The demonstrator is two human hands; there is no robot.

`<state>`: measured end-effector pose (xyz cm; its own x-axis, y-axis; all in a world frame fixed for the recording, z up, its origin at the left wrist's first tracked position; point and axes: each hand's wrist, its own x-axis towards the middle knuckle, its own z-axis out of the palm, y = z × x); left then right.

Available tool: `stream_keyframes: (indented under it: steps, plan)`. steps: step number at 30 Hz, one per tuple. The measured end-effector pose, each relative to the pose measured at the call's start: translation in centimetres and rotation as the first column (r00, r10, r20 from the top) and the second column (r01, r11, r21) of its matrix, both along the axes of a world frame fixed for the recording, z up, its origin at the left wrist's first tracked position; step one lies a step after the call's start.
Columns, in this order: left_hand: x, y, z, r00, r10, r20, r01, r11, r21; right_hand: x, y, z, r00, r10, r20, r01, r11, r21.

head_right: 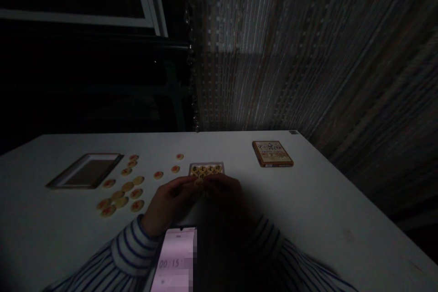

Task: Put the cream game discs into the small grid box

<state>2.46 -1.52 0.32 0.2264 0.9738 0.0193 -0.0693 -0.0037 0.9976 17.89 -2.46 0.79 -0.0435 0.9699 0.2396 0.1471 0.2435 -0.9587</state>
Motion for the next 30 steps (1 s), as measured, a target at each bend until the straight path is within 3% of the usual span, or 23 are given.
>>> stream_keyframes:
  steps: [5, 13, 24, 30]
  plan:
    - [-0.03, 0.07, -0.21, 0.999, 0.023, 0.047, -0.021, 0.999, -0.034, -0.07, 0.02, 0.0, 1.0, -0.016, 0.019, 0.016, 1.0, -0.012]
    - [-0.16, 0.15, 0.0, 0.999, 0.023, -0.028, -0.022, 0.999, 0.027, -0.12, -0.12, 0.15, 1.0, 0.014, 0.025, -0.014, 1.0, -0.003]
    - [-0.21, 0.23, -0.41, 0.999, 0.039, -0.021, -0.039, 0.999, 0.009, -0.13, -0.08, -0.09, 0.998, 0.003, 0.058, -0.004, 1.0, 0.02]
    - [-0.33, 0.31, -0.28, 0.997, 0.069, -0.024, -0.069, 0.998, 0.001, -0.06, -0.44, -0.14, 0.981, 0.017, 0.192, -0.032, 0.997, 0.073]
